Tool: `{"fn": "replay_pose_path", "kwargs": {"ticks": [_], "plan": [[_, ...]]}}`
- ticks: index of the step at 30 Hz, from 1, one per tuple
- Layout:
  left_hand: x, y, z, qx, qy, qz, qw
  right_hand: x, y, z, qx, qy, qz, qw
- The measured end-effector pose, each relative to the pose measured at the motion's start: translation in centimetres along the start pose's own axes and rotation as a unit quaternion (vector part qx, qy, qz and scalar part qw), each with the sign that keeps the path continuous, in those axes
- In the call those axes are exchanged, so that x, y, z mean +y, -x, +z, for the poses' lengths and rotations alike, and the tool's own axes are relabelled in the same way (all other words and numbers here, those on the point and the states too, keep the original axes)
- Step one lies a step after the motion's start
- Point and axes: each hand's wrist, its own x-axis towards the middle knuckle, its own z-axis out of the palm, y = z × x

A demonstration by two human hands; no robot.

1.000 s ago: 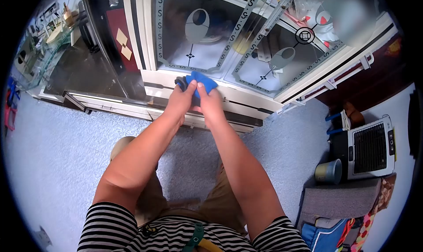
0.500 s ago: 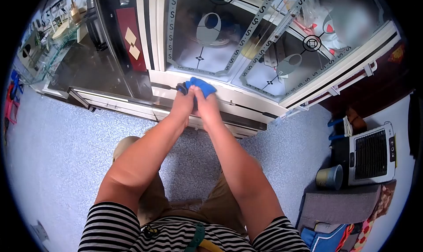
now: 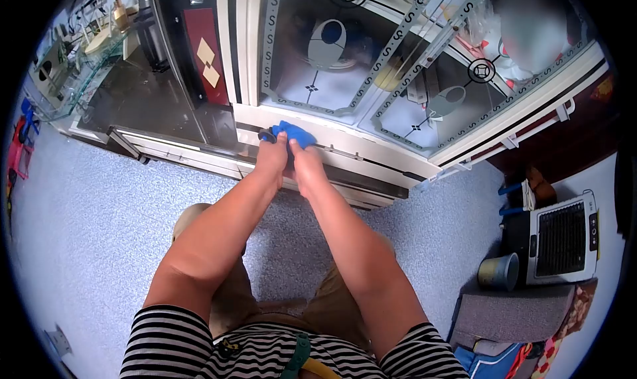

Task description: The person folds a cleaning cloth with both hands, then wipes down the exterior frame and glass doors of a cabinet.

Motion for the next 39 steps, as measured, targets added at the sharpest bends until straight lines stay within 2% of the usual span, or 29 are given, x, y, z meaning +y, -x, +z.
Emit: {"fn": "replay_pose_path", "kwargs": {"ticks": [4, 6, 9, 13, 17, 19, 22, 23, 25, 26, 28, 35, 37, 38, 39], "plan": [[0.3, 0.2, -0.1, -0.018, 0.026, -0.007, 0.999, -0.6, 0.3, 0.0, 0.017, 0.032, -0.005, 0.999], [1.4, 1.7, 0.1, 0.008, 0.041, 0.022, 0.999, -0.9, 0.2, -0.3, -0.006, 0.105, -0.108, 0.989], [3.8, 4.6, 0.5, 0.015, 0.062, 0.067, 0.996, -2.6, 1.6, 0.3, 0.013, 0.141, -0.146, 0.979], [3.2, 3.9, 0.8, 0.032, 0.047, 0.086, 0.995, -2.4, 1.2, 0.6, 0.031, 0.192, -0.118, 0.974], [2.1, 2.5, 0.7, 0.064, 0.012, 0.044, 0.997, -0.6, 0.0, 1.0, 0.04, 0.183, -0.147, 0.971], [1.2, 1.4, 0.6, 0.085, 0.0, 0.025, 0.996, -0.1, -0.5, 1.0, 0.01, 0.19, -0.06, 0.98], [1.0, 1.3, 0.2, 0.066, 0.03, -0.033, 0.997, -0.6, 0.1, 1.0, 0.018, 0.214, -0.039, 0.976], [1.3, 1.5, 0.1, 0.065, 0.03, -0.032, 0.997, -0.5, 0.0, 1.1, 0.018, 0.213, -0.04, 0.976], [1.9, 2.3, 0.3, 0.045, 0.086, -0.014, 0.995, -0.5, 0.2, 1.2, 0.044, 0.218, -0.111, 0.969], [2.0, 2.7, 0.3, 0.044, 0.084, -0.018, 0.995, -0.5, 0.2, 1.0, 0.046, 0.218, -0.107, 0.969], [3.4, 3.9, 0.7, 0.051, 0.073, 0.04, 0.995, -1.7, 0.6, 1.1, 0.066, 0.257, -0.198, 0.944], [2.6, 3.2, 1.1, 0.079, 0.083, 0.038, 0.993, 0.2, -1.3, 1.2, 0.098, 0.278, -0.22, 0.93], [2.0, 2.6, 1.0, 0.109, 0.064, -0.018, 0.992, 0.9, -1.7, 1.2, 0.066, 0.286, -0.187, 0.937], [1.5, 2.0, 0.9, 0.11, 0.065, -0.016, 0.992, 1.2, -2.0, 1.1, 0.065, 0.285, -0.189, 0.937], [1.1, 1.6, 0.7, 0.101, 0.065, -0.03, 0.992, 1.2, -2.0, 1.0, 0.048, 0.294, -0.141, 0.944]]}}
